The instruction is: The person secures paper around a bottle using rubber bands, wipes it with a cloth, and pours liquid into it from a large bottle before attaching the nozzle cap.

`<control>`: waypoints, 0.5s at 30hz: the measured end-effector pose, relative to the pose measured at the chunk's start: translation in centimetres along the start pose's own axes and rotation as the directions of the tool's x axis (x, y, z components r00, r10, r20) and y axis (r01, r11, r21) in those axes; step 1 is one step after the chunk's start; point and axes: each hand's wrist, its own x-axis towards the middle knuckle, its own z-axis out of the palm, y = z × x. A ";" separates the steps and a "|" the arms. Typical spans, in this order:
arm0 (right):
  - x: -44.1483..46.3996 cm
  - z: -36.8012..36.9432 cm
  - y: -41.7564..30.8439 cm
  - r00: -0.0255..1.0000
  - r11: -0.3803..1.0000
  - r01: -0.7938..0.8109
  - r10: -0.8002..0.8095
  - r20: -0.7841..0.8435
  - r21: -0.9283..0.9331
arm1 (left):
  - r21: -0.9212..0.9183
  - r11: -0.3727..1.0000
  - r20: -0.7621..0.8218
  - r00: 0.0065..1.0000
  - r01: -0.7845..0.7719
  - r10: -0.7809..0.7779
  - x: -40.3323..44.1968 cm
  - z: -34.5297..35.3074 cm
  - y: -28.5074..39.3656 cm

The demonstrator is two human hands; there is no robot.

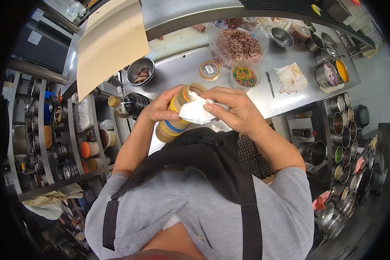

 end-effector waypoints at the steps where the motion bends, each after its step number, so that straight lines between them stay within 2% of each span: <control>1: 0.0 0.0 -0.2 1.000 1.000 0.000 0.000 0.004 0.001 | 0.034 0.999 0.016 1.000 -0.003 0.002 -0.1 0.2 0.1; 2: -0.1 0.1 -0.4 0.998 0.997 -0.061 0.060 0.017 0.053 | 0.033 0.999 0.012 1.000 -0.004 0.003 -0.3 0.7 0.1; 4: -0.4 0.3 -0.7 0.992 0.987 -0.121 0.118 0.037 0.107 | -0.186 0.982 -0.016 1.000 -0.014 0.011 -0.6 1.9 0.0; 5: -0.6 0.5 -0.7 0.985 0.977 -0.170 0.165 0.050 0.128 | -0.090 0.996 -0.029 1.000 -0.007 0.005 -0.7 1.7 -0.2; 6: -0.7 0.5 -0.6 0.975 0.964 -0.220 0.213 0.062 0.147 | -0.089 0.996 -0.028 1.000 -0.007 0.005 -0.8 1.8 0.3; 8: -0.8 0.7 -0.2 0.982 0.976 -0.188 0.185 0.037 0.113 | 0.317 0.948 -0.092 0.993 -0.038 0.071 -1.0 2.3 1.8; 9: -0.8 0.9 -0.1 0.989 0.986 -0.151 0.150 0.016 0.077 | 0.314 0.949 -0.091 0.993 -0.038 0.070 -1.0 2.5 2.4; 11: -0.8 1.4 -0.1 0.982 0.976 -0.188 0.188 0.010 0.113 | 0.604 0.797 -0.156 0.983 0.015 0.100 -0.9 2.6 3.3; 12: -0.7 1.8 0.0 0.974 0.963 -0.224 0.226 0.004 0.153 | 0.605 0.796 -0.158 0.982 0.014 0.104 -0.8 2.6 3.1; 13: -0.5 2.1 0.4 0.975 0.964 -0.218 0.220 0.004 0.152 | 0.706 0.708 -0.202 0.961 0.009 0.189 -0.5 2.6 2.6; 15: -0.2 2.7 1.3 0.969 0.970 -0.218 0.228 -0.099 0.108 | 0.833 0.553 -0.231 0.900 -0.012 0.369 0.2 2.8 1.5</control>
